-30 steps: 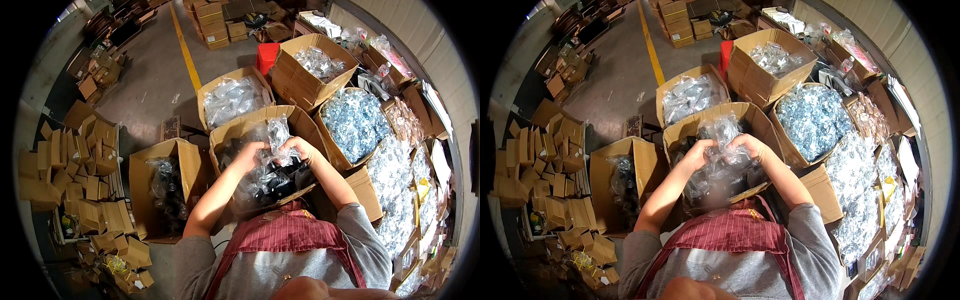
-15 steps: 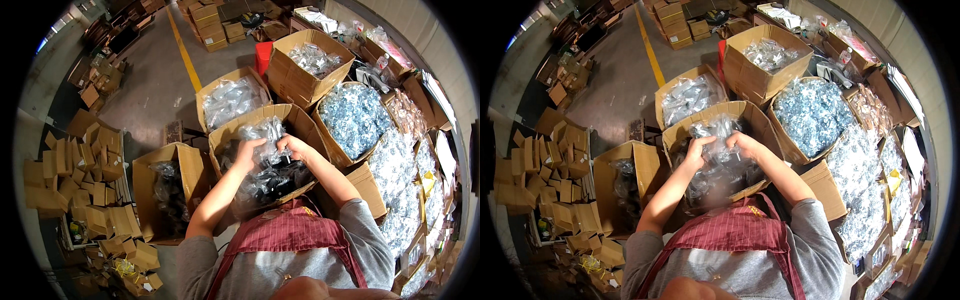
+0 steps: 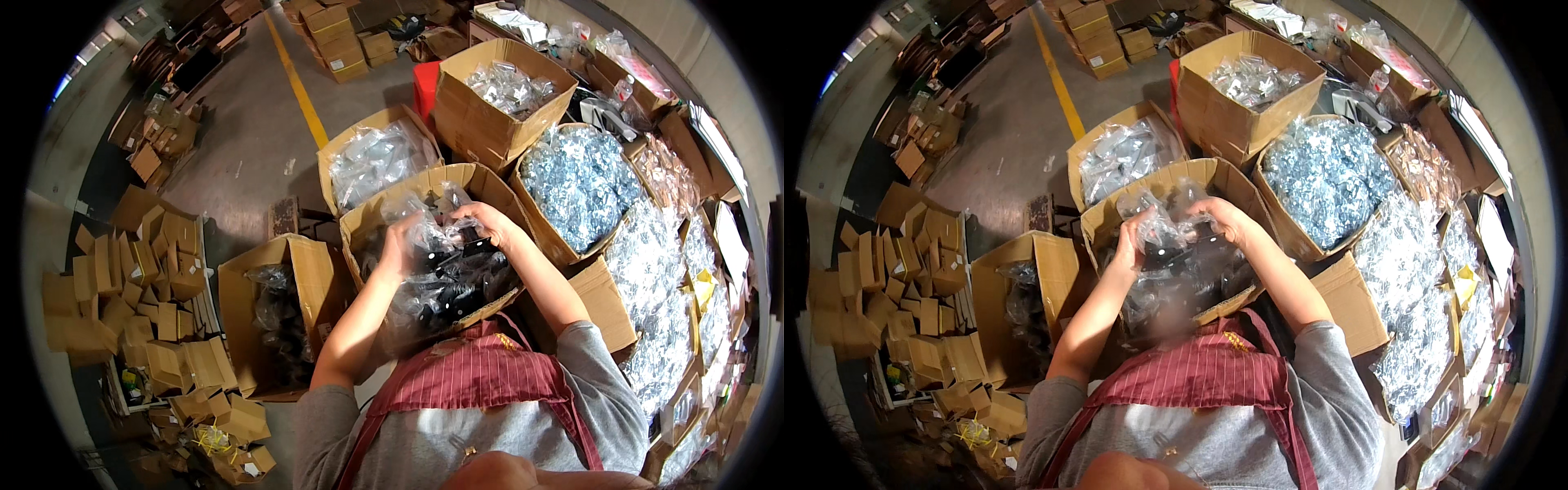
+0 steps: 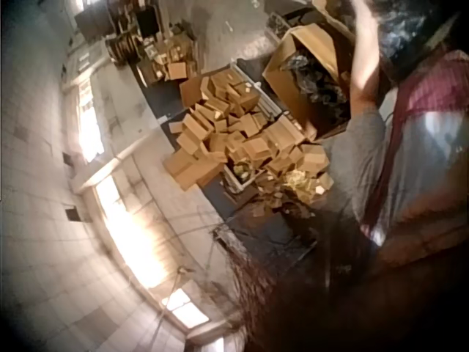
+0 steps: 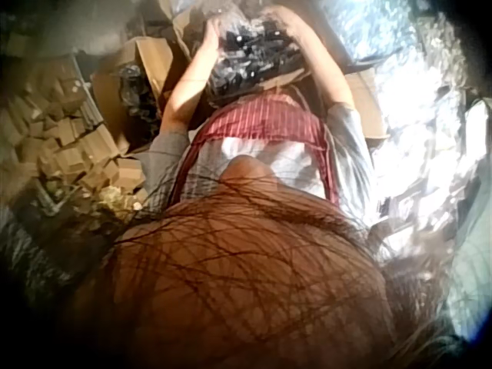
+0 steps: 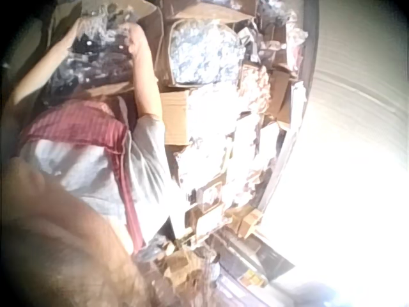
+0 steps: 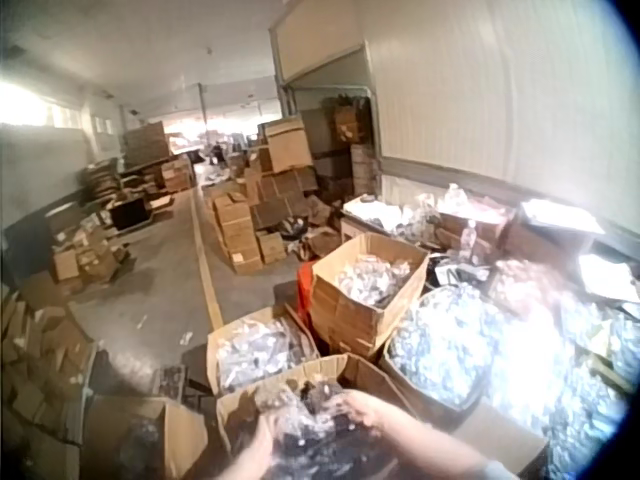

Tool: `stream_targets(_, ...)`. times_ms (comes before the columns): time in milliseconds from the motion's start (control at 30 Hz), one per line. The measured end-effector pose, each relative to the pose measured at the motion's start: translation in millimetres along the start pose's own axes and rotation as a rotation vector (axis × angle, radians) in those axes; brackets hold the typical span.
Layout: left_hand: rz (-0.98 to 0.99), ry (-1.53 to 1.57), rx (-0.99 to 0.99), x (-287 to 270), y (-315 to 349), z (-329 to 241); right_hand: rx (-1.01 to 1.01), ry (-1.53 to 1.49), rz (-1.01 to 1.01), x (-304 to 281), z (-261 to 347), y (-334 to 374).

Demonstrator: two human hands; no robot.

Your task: The person repeatedly picks bubble wrap and small black plastic parts from open boxes, places them on a digital scale, and then transfers them into cardboard boxes. The process is repeated multiple times with similar items.

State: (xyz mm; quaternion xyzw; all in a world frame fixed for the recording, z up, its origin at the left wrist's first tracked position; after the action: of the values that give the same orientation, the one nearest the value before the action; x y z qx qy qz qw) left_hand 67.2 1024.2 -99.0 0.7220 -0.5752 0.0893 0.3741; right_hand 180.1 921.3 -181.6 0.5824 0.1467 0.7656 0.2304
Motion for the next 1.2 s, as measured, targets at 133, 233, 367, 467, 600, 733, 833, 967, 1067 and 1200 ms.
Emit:
stream_targets(133,0.037,0.077,0.088,-35,-20,14,-0.047,0.199,-0.047,45,-11,18)
stream_targets(233,0.086,0.157,0.062,-21,-26,16,0.008,0.002,-0.029,68,-21,30)
stream_targets(367,0.147,0.124,0.003,8,-13,13,0.033,-0.13,0.043,85,-23,46)
stream_targets(467,0.104,-0.102,0.08,-1,-18,22,-0.034,-0.14,0.035,106,-32,67)
stream_targets(600,0.071,0.046,-0.155,-26,-17,62,-0.108,-0.114,-0.004,101,-55,74)
stream_targets(733,0.029,-0.123,-0.243,23,-2,62,-0.23,-0.078,-0.145,84,-50,115)
stream_targets(833,0.164,-0.215,-0.245,86,8,59,-0.518,-0.02,-0.19,79,-32,164)
stream_targets(967,0.211,-0.291,-0.439,173,44,79,-1.004,0.178,-0.241,51,-20,237)
stream_targets(1067,0.408,-0.236,-0.536,227,70,118,-1.246,0.195,-0.223,69,-35,337)
stream_targets(1200,0.733,-0.652,-0.166,329,125,158,-1.401,0.775,-0.761,19,-93,452)
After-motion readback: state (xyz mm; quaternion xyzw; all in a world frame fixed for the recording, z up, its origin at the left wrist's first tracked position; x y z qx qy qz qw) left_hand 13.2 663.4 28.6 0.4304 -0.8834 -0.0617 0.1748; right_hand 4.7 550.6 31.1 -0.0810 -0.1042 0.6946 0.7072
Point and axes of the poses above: each hand's wrist, its own y-axis away from the middle knuckle, its own x-axis out of the palm, z = x × y, the point moved 8 cm from there along -y, towards the middle knuckle, and after that the axes turned 14 degrees about -y, right-handed, at the moved point
